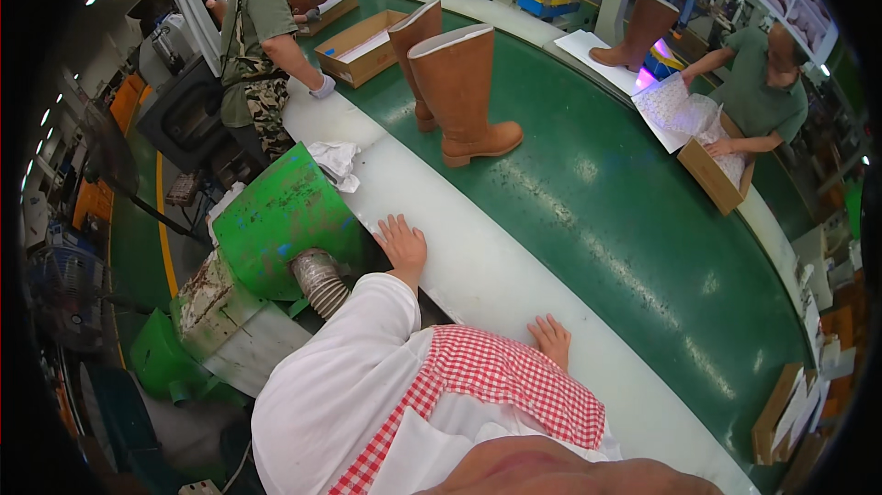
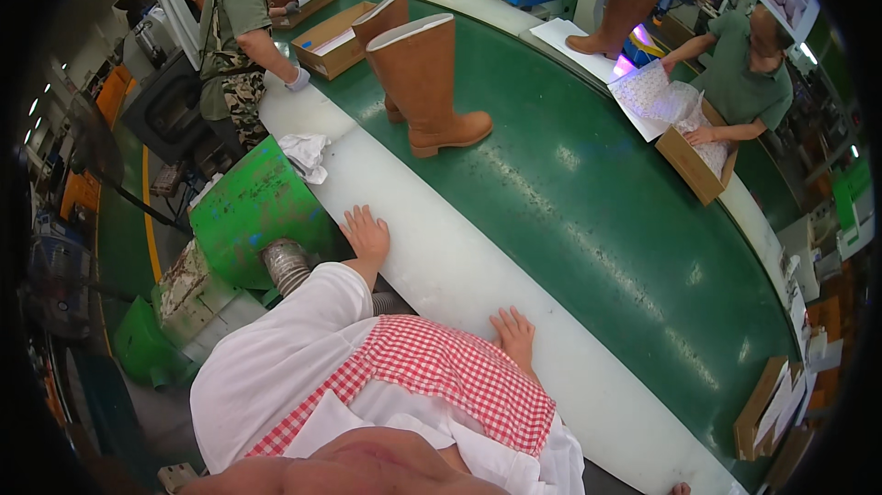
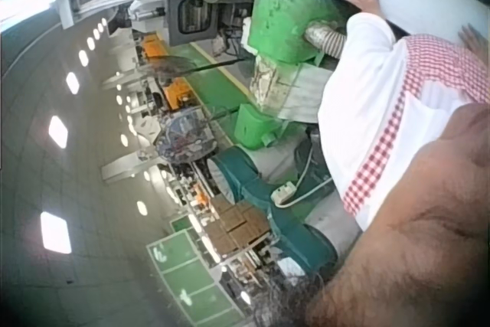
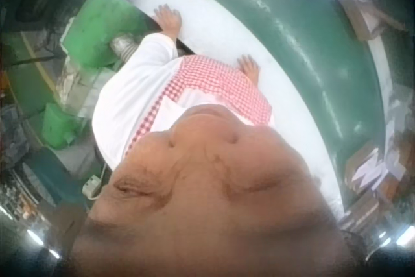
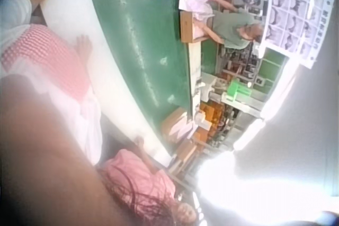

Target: The person packs boots into shoeboxes on a conveyor belt, lining the boxes with wrapping paper and placing pairs of boots inside by hand.

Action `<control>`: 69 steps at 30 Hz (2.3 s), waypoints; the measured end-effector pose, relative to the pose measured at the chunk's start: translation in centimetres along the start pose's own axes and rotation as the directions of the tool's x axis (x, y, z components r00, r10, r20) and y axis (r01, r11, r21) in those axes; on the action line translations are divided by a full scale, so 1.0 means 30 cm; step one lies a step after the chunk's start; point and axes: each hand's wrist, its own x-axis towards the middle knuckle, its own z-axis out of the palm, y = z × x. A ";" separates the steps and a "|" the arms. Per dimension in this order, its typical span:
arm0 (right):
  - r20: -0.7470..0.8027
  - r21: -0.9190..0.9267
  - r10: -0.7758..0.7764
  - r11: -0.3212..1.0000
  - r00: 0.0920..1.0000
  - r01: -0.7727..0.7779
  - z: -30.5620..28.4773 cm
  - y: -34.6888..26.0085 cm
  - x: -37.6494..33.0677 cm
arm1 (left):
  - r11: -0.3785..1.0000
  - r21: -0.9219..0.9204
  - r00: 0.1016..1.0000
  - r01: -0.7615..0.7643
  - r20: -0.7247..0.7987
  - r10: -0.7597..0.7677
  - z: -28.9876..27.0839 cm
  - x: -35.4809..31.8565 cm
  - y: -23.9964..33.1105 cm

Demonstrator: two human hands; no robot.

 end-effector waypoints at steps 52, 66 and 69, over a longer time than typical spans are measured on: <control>0.017 0.022 0.056 0.998 0.998 -0.056 -0.033 -0.028 0.012 | 0.993 0.119 0.997 0.000 0.070 -0.009 -0.030 0.004 0.025; 0.074 -0.028 0.074 0.997 0.995 -0.072 -0.036 -0.032 0.027 | 0.950 -0.308 0.980 -0.048 0.168 0.104 -0.037 0.112 0.025; 0.102 -0.075 0.090 0.994 0.991 -0.083 -0.040 -0.035 0.019 | 0.705 -0.693 0.963 -0.150 0.059 0.263 -0.086 0.284 0.181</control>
